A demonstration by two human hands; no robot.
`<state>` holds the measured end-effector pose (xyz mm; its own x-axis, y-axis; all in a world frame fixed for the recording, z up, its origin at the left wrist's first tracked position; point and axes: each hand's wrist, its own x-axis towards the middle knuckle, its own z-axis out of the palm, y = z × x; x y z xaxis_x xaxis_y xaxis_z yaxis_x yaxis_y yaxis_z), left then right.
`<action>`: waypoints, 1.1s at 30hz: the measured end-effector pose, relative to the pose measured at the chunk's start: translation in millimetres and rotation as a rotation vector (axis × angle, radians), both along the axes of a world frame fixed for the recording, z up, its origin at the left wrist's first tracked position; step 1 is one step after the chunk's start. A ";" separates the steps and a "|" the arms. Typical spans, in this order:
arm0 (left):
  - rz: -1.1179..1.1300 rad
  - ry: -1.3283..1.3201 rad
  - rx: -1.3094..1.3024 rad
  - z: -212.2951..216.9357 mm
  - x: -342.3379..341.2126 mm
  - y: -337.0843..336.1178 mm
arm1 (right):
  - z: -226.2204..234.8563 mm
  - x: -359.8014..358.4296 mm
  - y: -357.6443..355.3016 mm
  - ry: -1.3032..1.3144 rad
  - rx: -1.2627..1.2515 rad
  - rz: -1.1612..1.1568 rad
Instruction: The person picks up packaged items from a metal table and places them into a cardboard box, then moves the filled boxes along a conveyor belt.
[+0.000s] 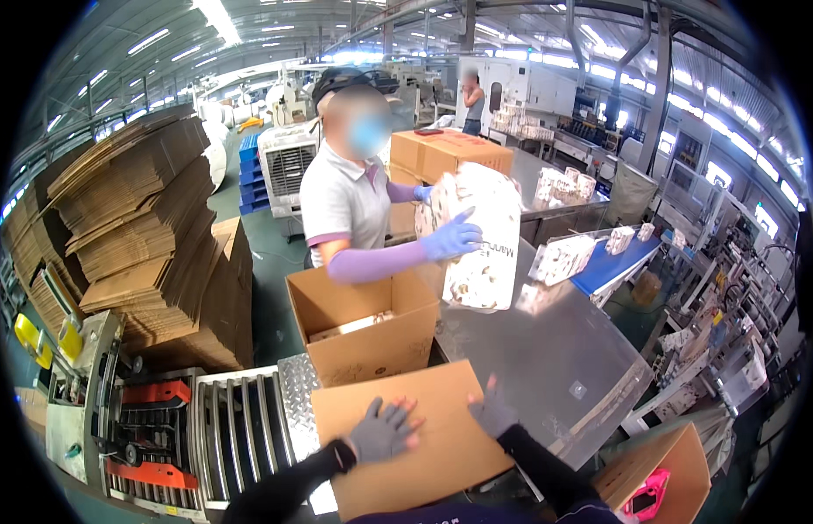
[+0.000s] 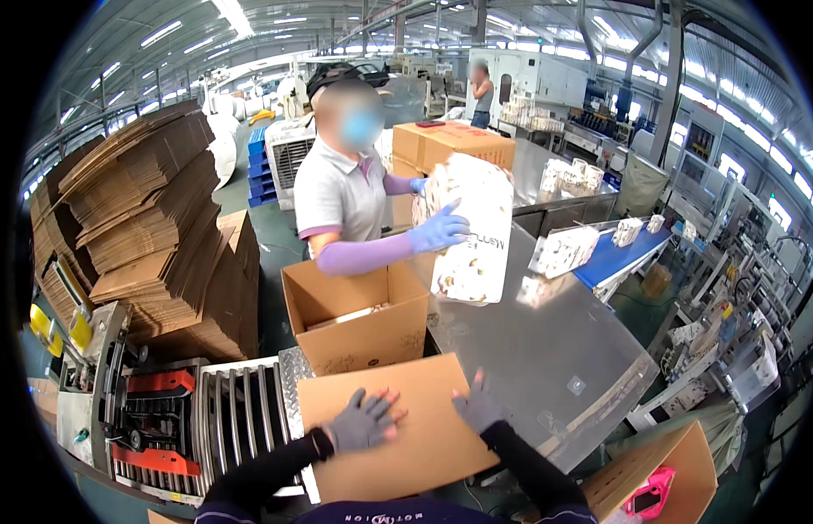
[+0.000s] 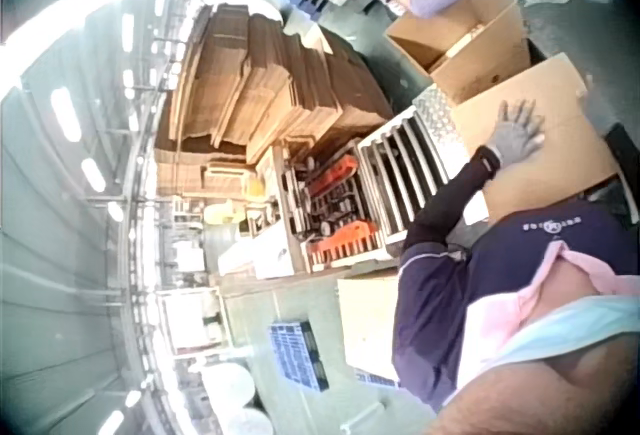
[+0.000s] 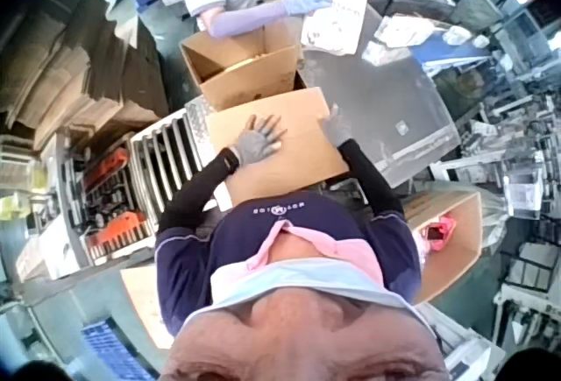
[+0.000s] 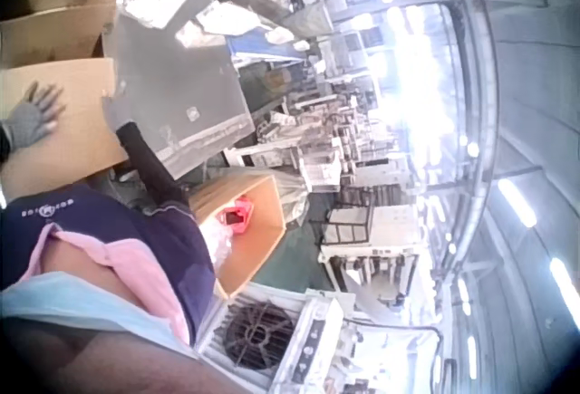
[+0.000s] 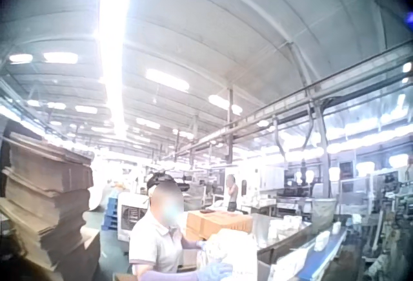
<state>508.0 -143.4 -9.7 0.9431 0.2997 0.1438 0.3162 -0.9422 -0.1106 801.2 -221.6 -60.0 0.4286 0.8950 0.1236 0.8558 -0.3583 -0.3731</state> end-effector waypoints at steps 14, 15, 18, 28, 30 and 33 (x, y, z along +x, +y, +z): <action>1.518 -0.409 -0.543 -2.8 -255.7 -2.1 | -233.7 -92.8 -40.6 1.747 -0.217 -0.124; 1.305 -0.856 -0.928 -69.8 -327.4 7.0 | -216.5 -89.0 -36.7 1.582 -0.228 0.045; 0.784 -1.547 -1.886 -117.9 -377.5 -1.7 | -126.3 -40.7 -27.0 1.452 0.017 0.637; 0.823 -1.555 -2.036 -236.2 -249.6 -51.8 | 218.4 -119.6 -55.9 0.423 0.017 0.841; 0.947 -1.372 -2.322 -177.7 -226.6 -52.7 | 169.4 -174.3 -35.9 0.044 0.015 0.836; 0.420 -1.499 -2.106 -91.7 -169.2 -31.4 | 66.9 -259.2 -26.9 -0.186 -0.057 0.894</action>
<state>338.8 -174.7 -101.4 0.4791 0.8423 -0.2470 -0.5680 0.5120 0.6444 542.0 -248.5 6.9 -0.4494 0.8908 0.0665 0.8679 0.4531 -0.2038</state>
